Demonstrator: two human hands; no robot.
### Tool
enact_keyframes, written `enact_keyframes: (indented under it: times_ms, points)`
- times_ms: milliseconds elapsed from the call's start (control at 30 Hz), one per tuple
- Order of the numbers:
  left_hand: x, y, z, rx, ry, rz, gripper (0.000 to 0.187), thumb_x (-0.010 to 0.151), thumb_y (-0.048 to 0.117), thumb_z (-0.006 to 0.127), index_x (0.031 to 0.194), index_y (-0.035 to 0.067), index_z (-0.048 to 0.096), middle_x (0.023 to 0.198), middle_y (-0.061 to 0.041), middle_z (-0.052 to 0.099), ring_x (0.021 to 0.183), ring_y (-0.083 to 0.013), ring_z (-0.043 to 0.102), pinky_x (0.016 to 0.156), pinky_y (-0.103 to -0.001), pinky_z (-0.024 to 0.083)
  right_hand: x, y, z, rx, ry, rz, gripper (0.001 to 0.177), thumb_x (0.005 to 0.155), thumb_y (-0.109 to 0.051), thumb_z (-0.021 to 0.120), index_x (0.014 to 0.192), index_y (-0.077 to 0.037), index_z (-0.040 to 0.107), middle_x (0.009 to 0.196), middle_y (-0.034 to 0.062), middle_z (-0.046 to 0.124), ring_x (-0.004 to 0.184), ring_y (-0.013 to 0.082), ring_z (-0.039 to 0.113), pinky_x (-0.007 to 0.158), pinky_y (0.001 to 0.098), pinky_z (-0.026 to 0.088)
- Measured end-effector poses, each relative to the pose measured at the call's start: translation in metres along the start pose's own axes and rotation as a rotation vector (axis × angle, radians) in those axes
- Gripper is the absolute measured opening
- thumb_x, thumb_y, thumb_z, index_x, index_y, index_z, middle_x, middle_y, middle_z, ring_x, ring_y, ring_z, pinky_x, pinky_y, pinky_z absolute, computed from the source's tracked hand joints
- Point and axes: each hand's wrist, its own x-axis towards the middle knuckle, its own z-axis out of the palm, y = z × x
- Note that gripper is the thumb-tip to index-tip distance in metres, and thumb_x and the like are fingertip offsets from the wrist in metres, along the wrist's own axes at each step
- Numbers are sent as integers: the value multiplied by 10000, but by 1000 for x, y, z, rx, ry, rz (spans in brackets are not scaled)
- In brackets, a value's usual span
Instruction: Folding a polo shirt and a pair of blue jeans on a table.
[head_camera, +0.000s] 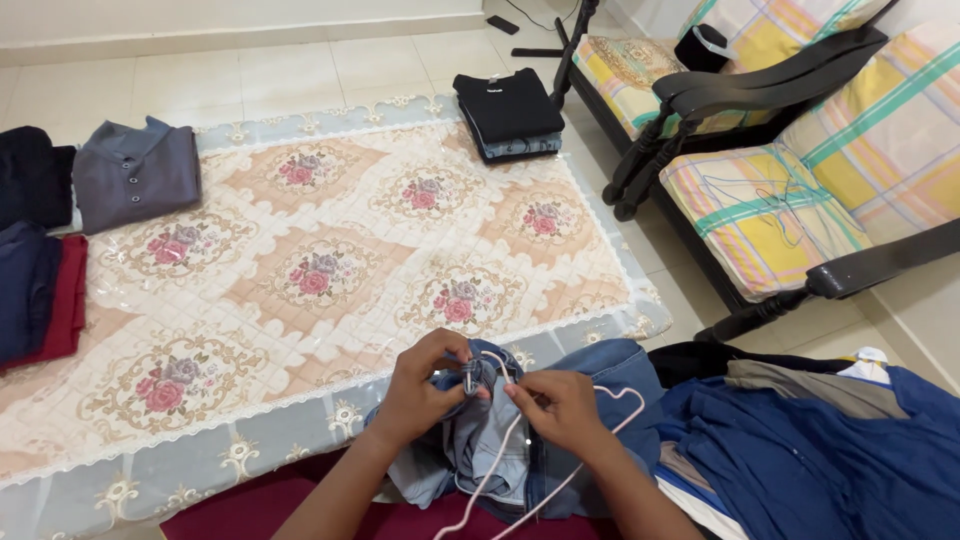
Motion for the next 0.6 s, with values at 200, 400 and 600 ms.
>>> enact_keyframes:
  times_ms: [200,400,600]
  points:
    - [-9,5,4,230,-97,166,275,742,-18,805,882,55,580,1046,-76,686,977,-185,703,857,-303,581,6,18,-15,-275,180,46,323,905,-312,710,680,-80,702,553,85,626,470,266,612,454,393,414]
    - [6,-12,-19,243,85,108,286,761,-7,790,1033,50,724,1020,-88,681,967,-217,711,851,-313,571,16,86,-48,-109,73,305,330,978,-341,627,825,-60,704,605,125,594,532,237,575,533,384,439]
    - [-21,-70,-41,176,207,-146,206,839,2,759,1038,17,708,1085,-82,663,1011,-189,681,797,-295,562,42,345,-168,281,-55,109,168,940,-70,570,1020,-48,716,962,30,734,919,141,653,850,330,532]
